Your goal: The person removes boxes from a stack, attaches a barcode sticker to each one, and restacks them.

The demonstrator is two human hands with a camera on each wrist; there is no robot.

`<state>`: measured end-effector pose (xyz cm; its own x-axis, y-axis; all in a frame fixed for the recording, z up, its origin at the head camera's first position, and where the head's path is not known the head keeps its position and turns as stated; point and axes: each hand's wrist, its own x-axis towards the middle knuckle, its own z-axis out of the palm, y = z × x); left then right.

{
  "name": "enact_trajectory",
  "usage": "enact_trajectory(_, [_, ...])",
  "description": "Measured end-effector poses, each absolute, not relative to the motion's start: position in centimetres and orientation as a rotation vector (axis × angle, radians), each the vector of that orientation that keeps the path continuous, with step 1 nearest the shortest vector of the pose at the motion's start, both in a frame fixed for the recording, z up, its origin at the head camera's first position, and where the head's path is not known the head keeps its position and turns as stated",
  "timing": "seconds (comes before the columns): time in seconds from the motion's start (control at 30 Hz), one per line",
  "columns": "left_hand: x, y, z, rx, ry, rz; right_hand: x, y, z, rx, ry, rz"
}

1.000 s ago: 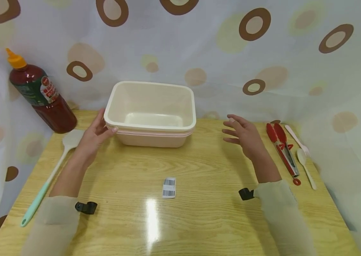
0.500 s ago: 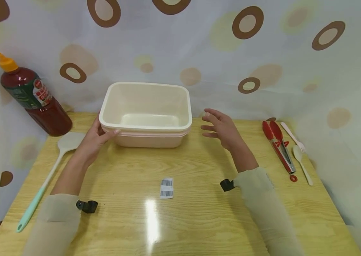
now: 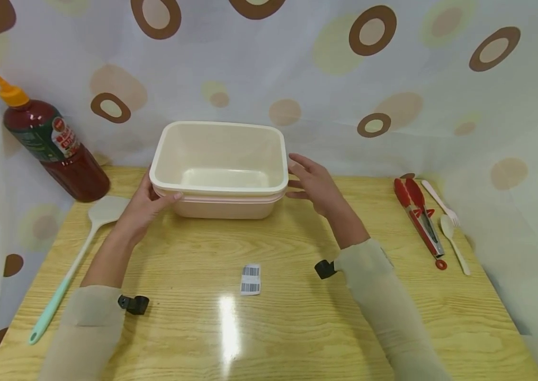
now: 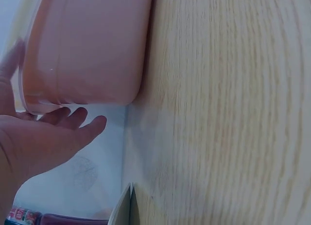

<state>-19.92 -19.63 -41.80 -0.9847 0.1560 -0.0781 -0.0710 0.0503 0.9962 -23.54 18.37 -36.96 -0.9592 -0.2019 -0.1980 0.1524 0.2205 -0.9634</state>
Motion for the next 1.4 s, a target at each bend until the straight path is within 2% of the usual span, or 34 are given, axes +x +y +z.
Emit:
enact_trajectory(0.67, [-20.0, -19.9, -42.3, 0.081, 2.195, 2.027, -24.3, 17.1, -36.8, -0.033, 2.271, -1.761])
enact_trajectory(1.03, [-20.1, -19.8, -42.2, 0.063, 2.238, 1.974, -24.9, 17.3, -36.0, -0.045, 2.487, -1.560])
enact_trajectory(1.4, [-19.9, -19.8, -42.1, 0.039, 2.226, 1.981, -25.6, 16.4, -36.3, 0.020, 2.406, -1.688])
